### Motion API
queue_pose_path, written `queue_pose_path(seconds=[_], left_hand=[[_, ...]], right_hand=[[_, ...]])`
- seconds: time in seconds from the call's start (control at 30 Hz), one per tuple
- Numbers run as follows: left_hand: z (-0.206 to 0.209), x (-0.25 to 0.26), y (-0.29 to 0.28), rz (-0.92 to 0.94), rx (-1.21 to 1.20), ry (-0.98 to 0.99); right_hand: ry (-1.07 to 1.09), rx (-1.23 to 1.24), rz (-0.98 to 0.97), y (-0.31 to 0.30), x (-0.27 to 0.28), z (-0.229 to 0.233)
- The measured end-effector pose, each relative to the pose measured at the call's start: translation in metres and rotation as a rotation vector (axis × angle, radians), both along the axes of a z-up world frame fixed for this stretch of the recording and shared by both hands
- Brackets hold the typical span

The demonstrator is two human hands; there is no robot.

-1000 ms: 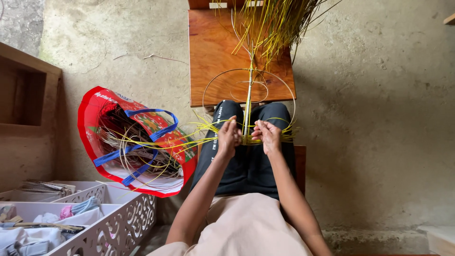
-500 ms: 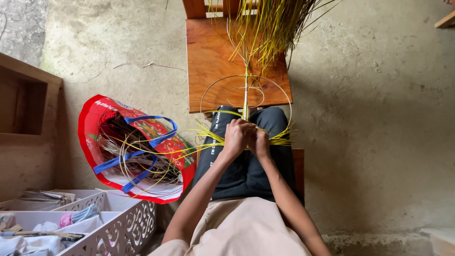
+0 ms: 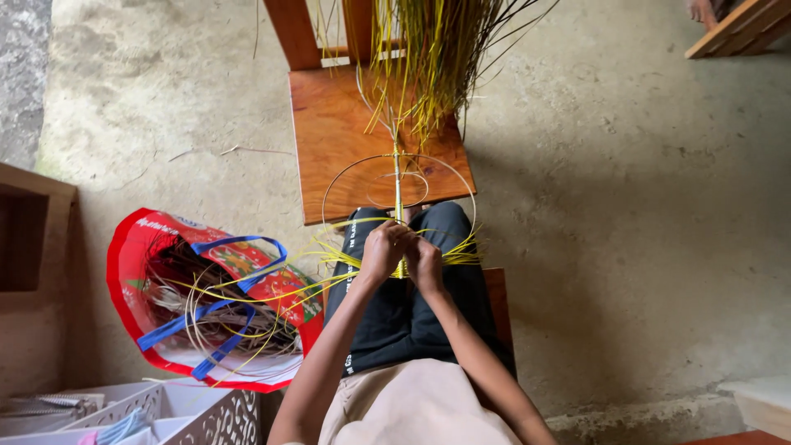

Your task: Weaving yellow fibers around a circular frame to create a craft item

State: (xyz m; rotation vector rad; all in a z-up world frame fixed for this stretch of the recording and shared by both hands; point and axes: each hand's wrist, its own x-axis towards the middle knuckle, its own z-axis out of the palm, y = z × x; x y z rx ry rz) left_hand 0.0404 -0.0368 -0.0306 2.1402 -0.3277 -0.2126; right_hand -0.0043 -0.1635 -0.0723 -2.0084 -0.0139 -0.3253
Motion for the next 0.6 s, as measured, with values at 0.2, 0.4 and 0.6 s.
queue_pose_path(seconds=[0.2, 0.4, 0.6], left_hand=[[0.01, -0.013, -0.005, 0.117, -0.117, -0.281], [0.029, -0.007, -0.012, 0.186, -0.376, -0.141], [0.145, 0.031, -0.015, 0.155, -0.71, -0.187]], right_hand=[[0.199, 0.176, -0.235, 0.005, 0.011, -0.024], [0.086, 0.194, -0.072, 0.011, -0.001, -0.015], [-0.129, -0.099, 0.013, 0.019, -0.018, -0.005]])
